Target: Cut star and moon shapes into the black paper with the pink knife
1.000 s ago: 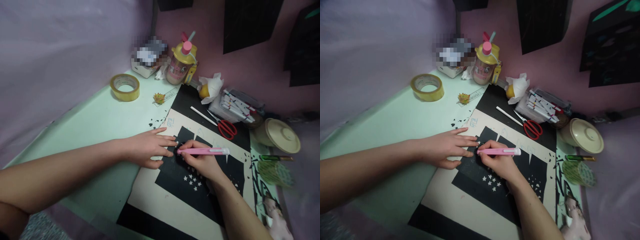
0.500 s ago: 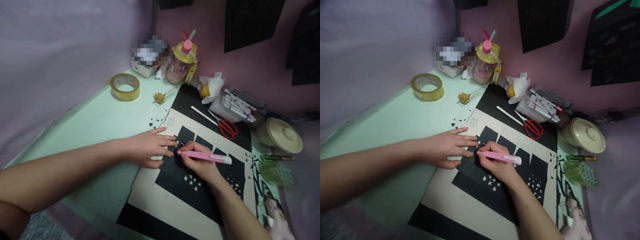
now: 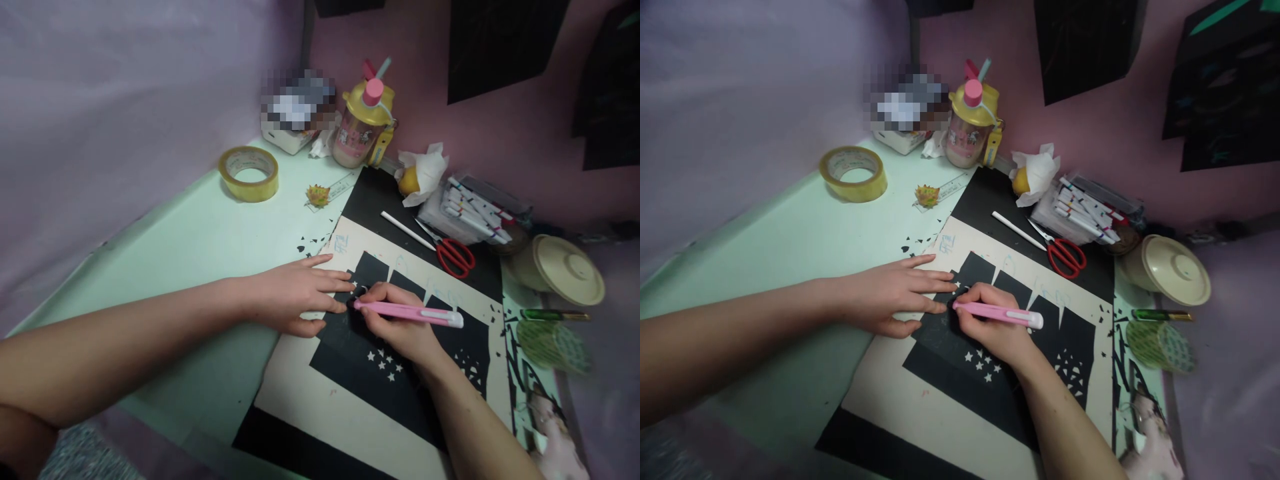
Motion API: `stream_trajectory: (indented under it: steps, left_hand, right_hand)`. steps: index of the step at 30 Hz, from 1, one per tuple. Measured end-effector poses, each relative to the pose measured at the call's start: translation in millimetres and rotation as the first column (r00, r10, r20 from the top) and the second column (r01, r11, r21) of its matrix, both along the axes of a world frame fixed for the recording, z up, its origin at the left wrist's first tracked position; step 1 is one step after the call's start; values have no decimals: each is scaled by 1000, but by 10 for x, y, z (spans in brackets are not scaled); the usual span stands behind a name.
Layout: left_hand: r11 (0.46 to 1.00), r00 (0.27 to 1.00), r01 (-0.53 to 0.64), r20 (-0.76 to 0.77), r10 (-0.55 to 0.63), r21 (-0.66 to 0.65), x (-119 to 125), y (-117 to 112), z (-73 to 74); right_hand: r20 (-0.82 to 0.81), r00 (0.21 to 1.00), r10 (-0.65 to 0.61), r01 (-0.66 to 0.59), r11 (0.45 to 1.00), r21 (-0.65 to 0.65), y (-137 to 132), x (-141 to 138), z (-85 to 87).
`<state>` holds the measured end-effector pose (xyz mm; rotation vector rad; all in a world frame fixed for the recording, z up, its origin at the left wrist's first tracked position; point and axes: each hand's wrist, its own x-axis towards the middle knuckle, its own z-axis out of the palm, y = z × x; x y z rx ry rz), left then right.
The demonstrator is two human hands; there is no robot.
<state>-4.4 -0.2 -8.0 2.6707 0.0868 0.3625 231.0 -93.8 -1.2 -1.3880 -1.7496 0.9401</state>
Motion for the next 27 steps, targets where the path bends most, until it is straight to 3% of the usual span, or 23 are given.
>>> stream_trajectory:
  steps: [14,27]
  left_hand:
    - [1000,1000,2,-11,-2,3,1,0,1]
    - [1000,1000,1,-30,-2,-5,-2,2,7]
  right_hand:
    - [17,1000,-6,6,1000,-5,-8,7,15]
    - [-30,996,-89,89,996,-11,-10,-8,24]
